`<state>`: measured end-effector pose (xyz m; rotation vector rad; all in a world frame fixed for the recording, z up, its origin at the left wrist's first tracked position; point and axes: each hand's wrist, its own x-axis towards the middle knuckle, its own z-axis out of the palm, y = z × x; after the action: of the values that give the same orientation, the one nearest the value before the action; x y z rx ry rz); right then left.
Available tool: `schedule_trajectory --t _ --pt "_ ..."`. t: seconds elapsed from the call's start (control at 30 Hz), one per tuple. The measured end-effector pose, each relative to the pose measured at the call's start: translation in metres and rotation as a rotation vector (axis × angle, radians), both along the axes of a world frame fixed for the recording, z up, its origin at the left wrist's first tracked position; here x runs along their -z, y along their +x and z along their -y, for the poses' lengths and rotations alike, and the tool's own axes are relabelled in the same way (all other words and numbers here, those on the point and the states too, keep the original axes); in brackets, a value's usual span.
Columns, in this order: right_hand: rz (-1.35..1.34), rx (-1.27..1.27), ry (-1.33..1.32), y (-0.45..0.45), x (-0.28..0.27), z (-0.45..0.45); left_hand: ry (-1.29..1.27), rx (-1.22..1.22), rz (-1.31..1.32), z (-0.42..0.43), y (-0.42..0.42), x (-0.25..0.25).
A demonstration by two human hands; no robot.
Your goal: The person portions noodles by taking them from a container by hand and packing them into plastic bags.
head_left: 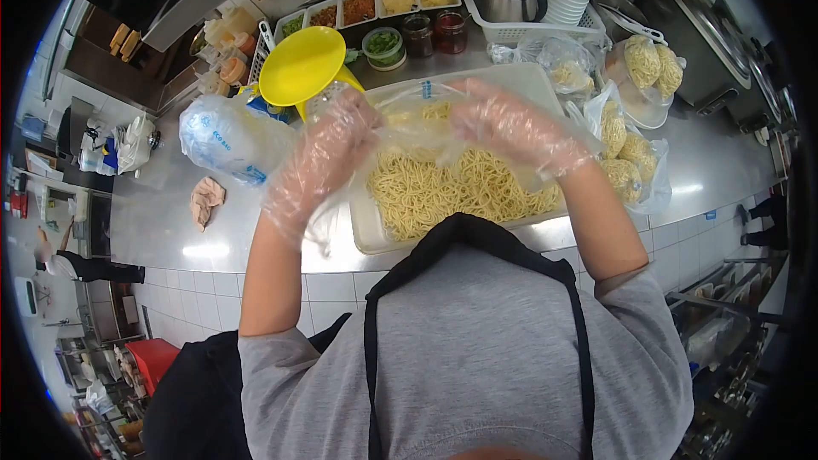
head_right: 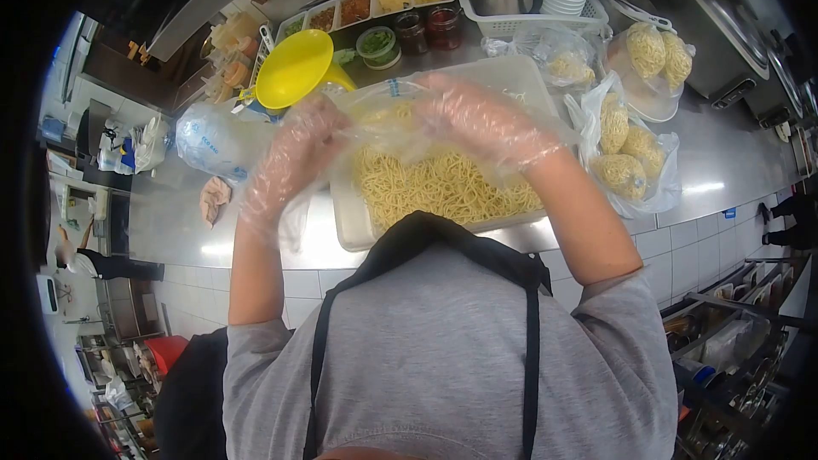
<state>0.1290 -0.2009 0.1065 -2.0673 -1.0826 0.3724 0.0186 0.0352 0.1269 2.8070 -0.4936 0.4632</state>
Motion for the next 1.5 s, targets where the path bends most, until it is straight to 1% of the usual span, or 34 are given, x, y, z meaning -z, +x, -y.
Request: schedule_trajectory --t 0.03,0.1,0.13,0.2,0.23,0.3,0.33,0.4,0.43,0.47,0.5,0.53,0.6,0.63,0.7,0.73,0.77,0.83,0.87,0.93,1.0,1.03,1.07,1.1,1.13,1.2,1.23,1.27,1.33,1.37,1.4,1.43,1.47,1.5 --pt "-0.172 0.029 0.000 0.006 -0.001 -0.001 -0.003 -0.002 -0.001 -0.003 0.002 -0.002" --pt "0.027 0.024 0.257 0.025 -0.004 0.006 0.131 -0.069 0.083 -0.006 0.005 -0.014" --pt "0.031 0.026 0.257 0.027 -0.013 0.011 0.131 -0.067 0.087 -0.003 0.004 -0.027" --pt "0.510 -0.041 0.152 0.027 -0.039 0.021 0.119 -0.100 0.121 0.003 -0.004 -0.050" --pt "0.511 -0.043 0.152 0.025 -0.041 0.021 0.119 -0.101 0.122 0.003 -0.004 -0.050" --pt "0.190 -0.011 0.122 0.018 -0.044 0.022 0.023 -0.057 0.173 0.002 -0.004 -0.049" --pt "0.191 -0.013 0.122 0.016 -0.041 0.019 0.023 -0.058 0.175 0.002 -0.004 -0.046" --pt "0.242 0.036 0.053 0.010 -0.030 0.004 -0.159 -0.048 0.100 0.003 -0.003 -0.039" --pt "0.242 0.039 0.054 0.001 -0.023 -0.007 -0.158 -0.046 0.100 0.008 -0.003 -0.036" --pt "0.253 0.016 0.232 -0.010 -0.015 -0.020 -0.296 -0.069 0.099 0.016 -0.004 -0.033" --pt "0.258 0.008 0.323 -0.014 -0.014 -0.027 -0.435 -0.090 0.099 0.022 -0.004 -0.030" --pt "0.265 -0.003 0.411 -0.018 -0.014 -0.033 -0.434 -0.087 0.099 0.025 -0.004 -0.026" --pt "0.012 -0.038 0.069 -0.020 -0.020 -0.038 -0.742 0.038 0.040 0.027 -0.006 -0.016" --pt "0.015 -0.040 0.071 -0.016 -0.020 -0.038 -0.739 0.038 0.043 0.025 -0.004 -0.012" --pt "0.189 -0.311 0.114 -0.007 -0.021 -0.039 -1.254 0.154 0.118 0.017 0.001 -0.002" --pt "0.190 -0.308 0.116 -0.010 -0.031 -0.037 -1.252 0.157 0.116 0.009 -0.001 0.005" --pt "0.175 -0.357 0.157 -0.014 -0.049 -0.034 -1.153 0.194 -0.151 0.000 -0.003 0.009" --pt "0.166 -0.406 0.199 -0.015 -0.061 -0.037 -1.035 0.232 -0.407 0.001 -0.011 0.011" --pt "0.184 -0.463 0.203 -0.014 -0.063 -0.043 -1.291 0.247 -0.466 0.019 -0.025 0.003" --pt "0.206 -0.518 0.205 -0.016 -0.066 -0.051 -1.546 0.263 -0.523 0.041 -0.028 0.001" --pt "0.124 -0.438 0.116 -0.021 -0.069 -0.053 -1.593 0.125 -0.714 0.050 -0.019 0.007" --pt "0.127 -0.435 0.115 -0.022 -0.069 -0.052 -1.592 0.130 -0.714 0.045 -0.011 0.025" --pt "0.216 -0.413 0.021 -0.022 -0.067 -0.052 -1.223 0.191 -0.597 0.037 0.001 0.053" --pt "0.303 -0.392 -0.073 -0.023 -0.065 -0.053 -1.036 0.217 -0.542 0.038 0.003 0.056" --pt "0.303 -0.394 -0.072 -0.021 -0.060 -0.055 -0.855 0.238 -0.475 0.038 0.006 0.058" --pt "0.116 -0.294 -0.047 -0.015 -0.049 -0.057 -1.059 0.117 -0.570 0.055 0.001 0.031" --pt "0.114 -0.293 -0.047 -0.011 -0.045 -0.058 -1.059 0.117 -0.572 0.051 0.004 0.038" --pt "-0.242 -0.285 0.110 -0.005 -0.042 -0.059 -1.099 0.130 -0.653 0.044 0.012 0.050" --pt "-0.307 -0.308 0.409 0.012 -0.044 -0.054 -1.132 0.147 -0.735 0.041 0.019 0.052" --pt "-0.015 -0.342 0.539 0.013 -0.056 -0.047 -1.161 0.278 -0.736 0.045 0.020 0.042" --pt "-0.269 -0.166 0.458 0.008 -0.069 -0.032 -1.189 0.406 -0.733 0.047 0.020 0.035" --pt "-0.270 -0.168 0.459 0.016 -0.054 -0.028 -1.188 0.404 -0.733 0.046 0.018 0.033" --pt "-0.273 -0.303 0.456 0.023 -0.039 -0.029 -1.280 0.410 -0.694 0.043 0.013 0.032" --pt "-0.434 -0.369 0.268 0.026 -0.029 -0.022 -1.371 0.419 -0.653 0.042 0.009 0.031"
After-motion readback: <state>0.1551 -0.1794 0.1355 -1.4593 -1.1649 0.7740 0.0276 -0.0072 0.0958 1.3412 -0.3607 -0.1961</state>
